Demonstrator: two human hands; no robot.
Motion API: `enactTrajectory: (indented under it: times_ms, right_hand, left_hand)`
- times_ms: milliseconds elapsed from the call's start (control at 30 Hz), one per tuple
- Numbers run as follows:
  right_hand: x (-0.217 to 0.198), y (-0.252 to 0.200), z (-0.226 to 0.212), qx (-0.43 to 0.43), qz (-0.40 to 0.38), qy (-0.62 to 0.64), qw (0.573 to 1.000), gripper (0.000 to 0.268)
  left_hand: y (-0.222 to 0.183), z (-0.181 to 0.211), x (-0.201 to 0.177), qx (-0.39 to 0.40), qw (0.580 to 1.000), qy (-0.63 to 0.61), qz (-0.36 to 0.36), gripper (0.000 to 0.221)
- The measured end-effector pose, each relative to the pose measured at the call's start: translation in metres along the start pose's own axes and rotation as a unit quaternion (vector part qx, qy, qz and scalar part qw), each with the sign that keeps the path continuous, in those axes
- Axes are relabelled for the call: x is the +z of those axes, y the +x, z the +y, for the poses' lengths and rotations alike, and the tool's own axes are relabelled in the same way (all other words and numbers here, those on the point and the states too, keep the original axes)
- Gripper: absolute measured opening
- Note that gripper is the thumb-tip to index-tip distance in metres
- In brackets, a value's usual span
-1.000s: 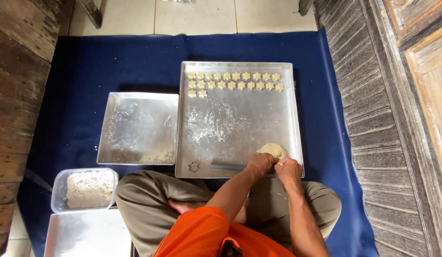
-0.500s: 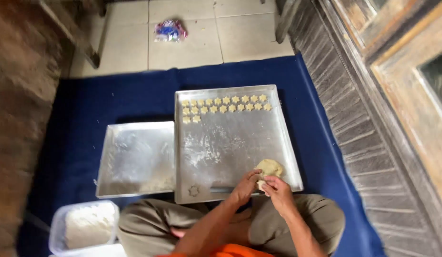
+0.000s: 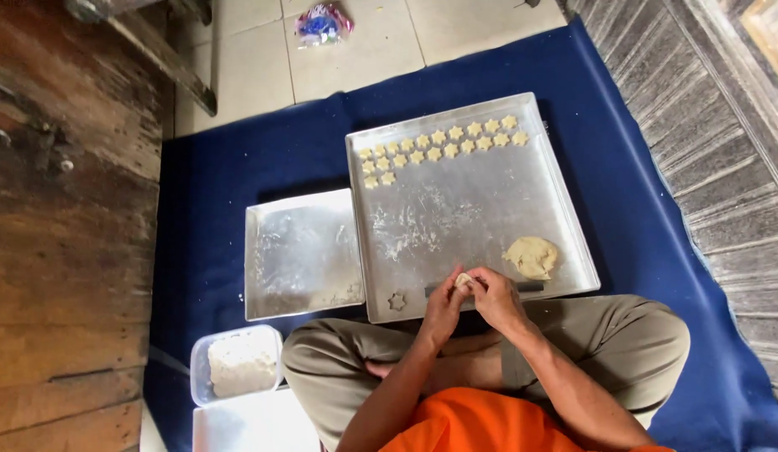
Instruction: Molding dough into star-shaped cookies using a hand mold and placing them on a baking tray
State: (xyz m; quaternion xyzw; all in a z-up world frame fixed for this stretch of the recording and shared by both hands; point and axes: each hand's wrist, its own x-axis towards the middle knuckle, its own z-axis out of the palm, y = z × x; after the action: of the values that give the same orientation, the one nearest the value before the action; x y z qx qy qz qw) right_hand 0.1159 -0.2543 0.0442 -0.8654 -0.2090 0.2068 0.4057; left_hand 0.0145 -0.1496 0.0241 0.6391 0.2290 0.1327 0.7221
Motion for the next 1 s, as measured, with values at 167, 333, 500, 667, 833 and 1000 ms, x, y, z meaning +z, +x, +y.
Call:
enactTrajectory:
  times_ms: [167,333,500,667,833,1000]
  right_hand:
    - [-0.010,-0.014,-0.018,-0.013,0.016,0.027,0.999,0.018]
    - [-0.006,0.005,-0.036,-0.069,0.104,0.163,0.979,0.011]
    - [-0.018,0.003,-0.062,-0.198,0.101,0.145,0.964,0.042]
    - [-0.024,0.002,-0.061,-0.199,0.050,0.148,0.967,0.015]
    - [-0.003,0.016,-0.048,-0.048,0.042,0.412,0.909,0.016]
    - [-0.012,0.003,-0.059,-0.097,0.047,0.307,0.946,0.025]
  left_hand:
    - [-0.006,-0.008,-0.007,0.056,0.995,0.021,0.082,0.025]
    - [0.014,0.028,0.006,-0.040,0.967,-0.192,0.166,0.028]
    - [0.021,0.049,0.010,-0.028,0.924,-0.336,0.180,0.036]
    - [0.032,0.017,-0.006,0.006,0.951,-0.259,0.171,0.028]
    - [0.030,0.017,0.002,0.010,0.885,-0.429,0.181,0.037]
    - [0.026,0.013,-0.001,-0.009,0.867,-0.461,0.186,0.041]
